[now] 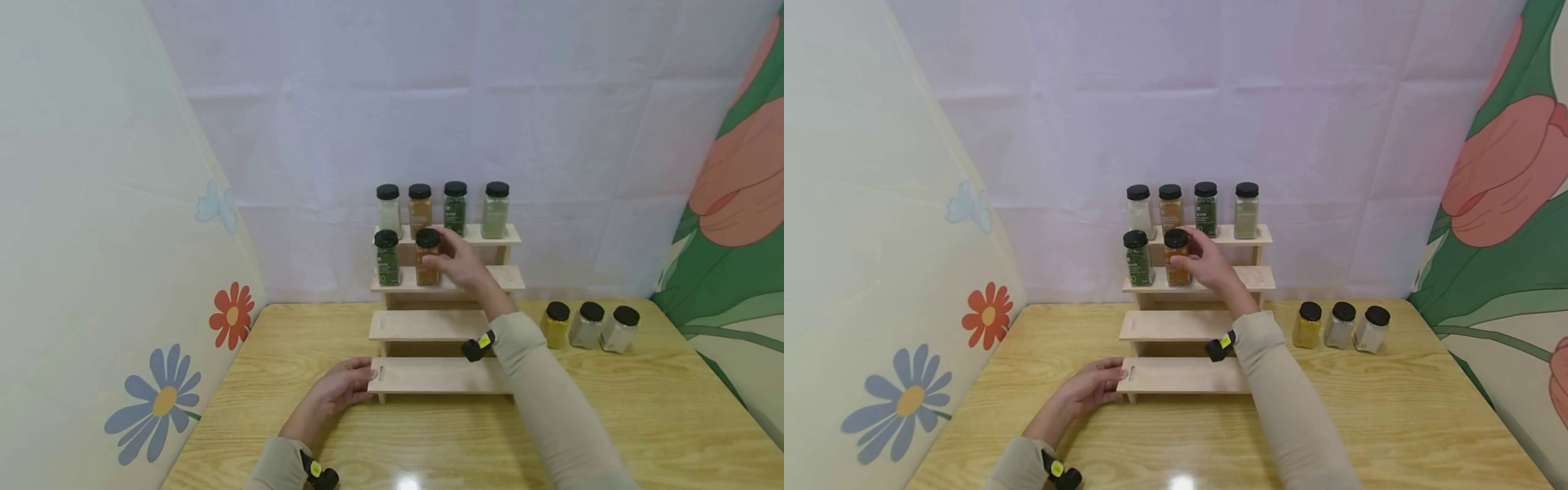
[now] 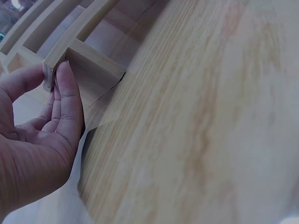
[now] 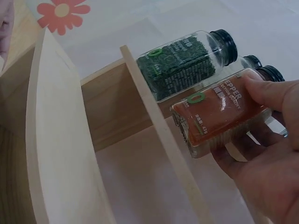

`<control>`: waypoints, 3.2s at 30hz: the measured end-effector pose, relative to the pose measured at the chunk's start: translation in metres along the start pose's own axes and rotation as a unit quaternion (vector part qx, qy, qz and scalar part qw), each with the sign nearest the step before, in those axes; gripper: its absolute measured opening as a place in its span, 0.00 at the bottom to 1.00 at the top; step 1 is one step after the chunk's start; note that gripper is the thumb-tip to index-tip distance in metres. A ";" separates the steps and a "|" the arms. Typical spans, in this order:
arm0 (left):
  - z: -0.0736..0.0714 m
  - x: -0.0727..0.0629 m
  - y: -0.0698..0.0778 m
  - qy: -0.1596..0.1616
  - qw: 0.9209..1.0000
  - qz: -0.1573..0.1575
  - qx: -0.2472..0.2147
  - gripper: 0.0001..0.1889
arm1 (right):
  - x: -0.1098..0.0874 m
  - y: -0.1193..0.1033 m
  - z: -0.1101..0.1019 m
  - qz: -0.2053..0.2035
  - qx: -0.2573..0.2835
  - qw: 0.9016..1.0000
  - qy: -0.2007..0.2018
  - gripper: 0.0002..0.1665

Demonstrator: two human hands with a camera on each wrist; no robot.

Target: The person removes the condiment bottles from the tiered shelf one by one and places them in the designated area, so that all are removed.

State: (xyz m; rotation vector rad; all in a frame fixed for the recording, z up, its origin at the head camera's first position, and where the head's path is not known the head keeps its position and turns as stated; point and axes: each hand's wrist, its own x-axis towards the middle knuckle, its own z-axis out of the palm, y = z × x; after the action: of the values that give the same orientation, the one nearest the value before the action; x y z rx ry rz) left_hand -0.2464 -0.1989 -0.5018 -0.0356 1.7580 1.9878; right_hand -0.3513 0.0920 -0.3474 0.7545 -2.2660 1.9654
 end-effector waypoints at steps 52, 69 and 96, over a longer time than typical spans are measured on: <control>0.000 0.003 0.000 -0.001 1.000 -0.002 -0.012 0.34 | -0.157 0.001 -0.133 0.028 -0.115 0.991 0.059 0.34; 0.000 0.005 -0.001 0.000 1.000 0.000 -0.008 0.33 | -0.194 0.020 -0.145 0.020 -0.127 0.989 0.068 0.35; -0.001 0.004 -0.002 0.002 1.000 0.004 -0.005 0.32 | -0.223 0.067 -0.155 -0.003 -0.088 0.994 0.070 0.29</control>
State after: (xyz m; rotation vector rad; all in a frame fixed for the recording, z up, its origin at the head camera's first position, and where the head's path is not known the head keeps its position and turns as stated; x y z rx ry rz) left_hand -0.2490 -0.1985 -0.5051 -0.0354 1.7545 2.0039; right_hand -0.2237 0.3159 -0.4557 0.5845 -2.3099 1.7277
